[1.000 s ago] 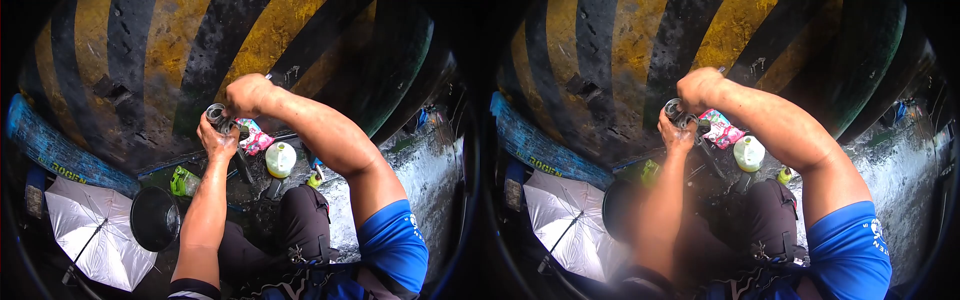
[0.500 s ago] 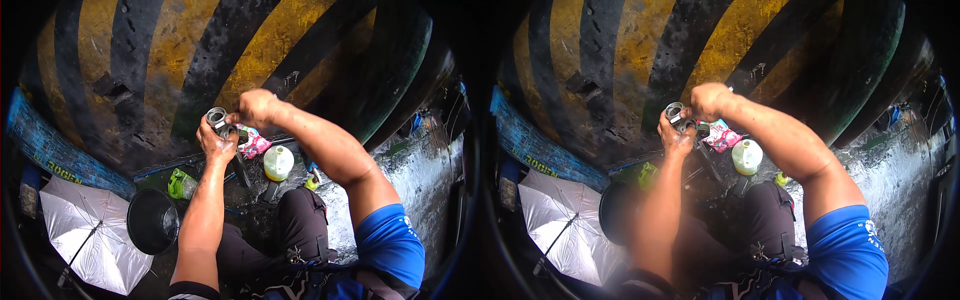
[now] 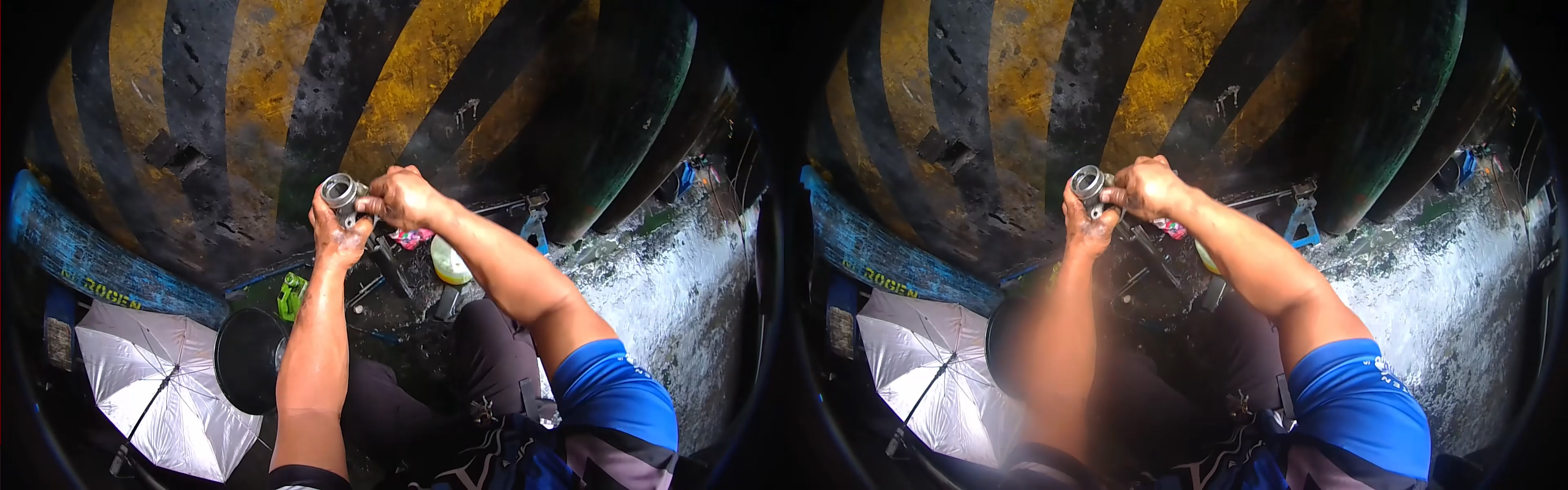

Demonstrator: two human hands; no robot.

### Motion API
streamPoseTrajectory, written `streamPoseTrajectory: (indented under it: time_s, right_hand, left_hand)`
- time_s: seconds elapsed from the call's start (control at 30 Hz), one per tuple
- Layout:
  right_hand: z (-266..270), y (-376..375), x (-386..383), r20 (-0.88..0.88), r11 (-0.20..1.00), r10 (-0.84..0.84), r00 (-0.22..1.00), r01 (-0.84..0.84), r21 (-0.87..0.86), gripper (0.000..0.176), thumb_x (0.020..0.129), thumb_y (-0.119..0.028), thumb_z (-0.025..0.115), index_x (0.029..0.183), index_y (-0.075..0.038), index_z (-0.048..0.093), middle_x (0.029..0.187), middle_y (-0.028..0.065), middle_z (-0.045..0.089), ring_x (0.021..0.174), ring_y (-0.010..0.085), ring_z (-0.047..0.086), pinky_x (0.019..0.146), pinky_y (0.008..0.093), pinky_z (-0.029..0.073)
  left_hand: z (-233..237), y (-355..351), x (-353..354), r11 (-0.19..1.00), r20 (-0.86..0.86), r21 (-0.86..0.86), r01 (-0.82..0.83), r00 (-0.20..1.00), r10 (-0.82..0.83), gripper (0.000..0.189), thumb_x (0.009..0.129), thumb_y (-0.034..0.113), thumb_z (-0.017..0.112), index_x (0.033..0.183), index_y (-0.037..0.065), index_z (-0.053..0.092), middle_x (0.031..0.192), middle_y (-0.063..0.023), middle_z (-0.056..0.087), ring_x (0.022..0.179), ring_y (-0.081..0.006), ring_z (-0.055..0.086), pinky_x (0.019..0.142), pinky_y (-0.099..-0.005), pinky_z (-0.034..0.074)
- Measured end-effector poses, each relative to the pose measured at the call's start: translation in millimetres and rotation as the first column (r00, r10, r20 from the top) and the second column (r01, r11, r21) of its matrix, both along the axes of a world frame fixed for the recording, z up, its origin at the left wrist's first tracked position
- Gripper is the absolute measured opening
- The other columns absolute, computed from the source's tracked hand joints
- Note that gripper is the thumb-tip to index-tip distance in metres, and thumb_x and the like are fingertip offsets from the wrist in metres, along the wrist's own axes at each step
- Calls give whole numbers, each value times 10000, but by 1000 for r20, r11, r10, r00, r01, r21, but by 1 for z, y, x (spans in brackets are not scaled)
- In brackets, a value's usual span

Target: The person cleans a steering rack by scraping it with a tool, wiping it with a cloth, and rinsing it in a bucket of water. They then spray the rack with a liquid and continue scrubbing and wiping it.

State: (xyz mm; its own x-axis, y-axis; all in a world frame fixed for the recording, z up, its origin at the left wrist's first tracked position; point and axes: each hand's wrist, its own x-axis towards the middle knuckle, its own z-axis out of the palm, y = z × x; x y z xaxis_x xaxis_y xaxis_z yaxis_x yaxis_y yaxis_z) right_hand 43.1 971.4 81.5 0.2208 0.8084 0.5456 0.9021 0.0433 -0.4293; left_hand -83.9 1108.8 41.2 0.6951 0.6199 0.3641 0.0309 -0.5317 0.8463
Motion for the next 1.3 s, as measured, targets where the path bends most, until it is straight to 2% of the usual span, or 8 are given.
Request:
streamPoseTrajectory:
  time_s: [0.1, 0.23, 0.6, 0.83, 0.97, 1.1, 1.17, 1.3]
  right_hand:
    - [30, -9, 40, 276, 832, -343, 898, 427, -354, 438, 913, -516, 532, 798, -132, 710, 777, 81, 690, 903, 268, 635, 886, 469, 387]
    - [71, -11, 1, 350, 931, 1, 937, 126, -341, 394, 864, -509, 585, 783, -146, 716, 748, 68, 666, 920, 256, 600, 864, 451, 396]
    - [84, 0, 32, 409, 823, -109, 906, 313, -474, 436, 893, -542, 541, 846, -154, 734, 830, 52, 696, 968, 269, 623, 886, 462, 398]
    - [12, -12, 37, 49, 792, -282, 958, 261, -552, 503, 934, -518, 494, 876, -69, 713, 891, 172, 682, 925, 359, 639, 819, 457, 486]
    - [-23, -9, 12, -320, 989, -123, 939, 89, -119, 458, 939, -421, 540, 798, -7, 674, 826, 229, 652, 844, 414, 615, 746, 461, 484]
    - [-35, 23, -30, -633, 986, -123, 765, 21, -166, 426, 958, -367, 518, 794, -2, 664, 789, 240, 639, 804, 421, 612, 711, 450, 472]
    - [-45, 25, -40, -601, 985, -85, 795, -24, -172, 431, 962, -364, 503, 798, -5, 674, 755, 228, 643, 780, 402, 631, 698, 437, 482]
    - [-19, 24, -44, -633, 944, -119, 765, -110, -310, 410, 954, -374, 504, 843, -31, 700, 756, 214, 654, 806, 389, 644, 716, 444, 486]
  left_hand:
    - [12, -16, -8, 986, -73, 108, -125, 988, 134, 913, 604, 202, 728, 1394, 54, 294, 1319, -234, 386, 1225, -371, 420, 1067, -434, 352]
    - [10, -21, 5, 991, -42, 122, -56, 997, 61, 902, 598, 193, 728, 1387, 68, 311, 1277, -227, 433, 1207, -368, 423, 1058, -441, 356]
    - [3, -4, -2, 992, -50, 101, -80, 995, 86, 888, 606, 152, 712, 1387, 49, 302, 1247, -199, 454, 1172, -332, 473, 1032, -418, 392]
    - [0, 11, -13, 974, 152, -85, 209, 969, -195, 827, 626, 116, 693, 1358, 17, 322, 1199, -136, 522, 1060, -225, 570, 949, -359, 466]
    - [10, 19, -32, 898, 158, -262, 354, 934, -322, 827, 650, 49, 681, 1380, 46, 293, 1225, -98, 528, 1090, -196, 554, 973, -344, 449]
    - [19, 33, -45, 909, 64, -203, 363, 931, -358, 1159, 624, 72, 828, 1519, 103, 92, 1323, -122, 483, 1178, -220, 506, 1005, -345, 423]
    - [48, 33, -58, 722, 206, -507, 470, 880, -428, 1092, 637, 106, 873, 1494, 93, 196, 1262, -113, 524, 1140, -210, 527, 972, -333, 449]
    - [46, 21, -51, 951, -20, -307, 37, 999, -45, 787, 655, 80, 865, 1309, 79, 427, 1064, -52, 586, 958, -161, 583, 853, -306, 503]
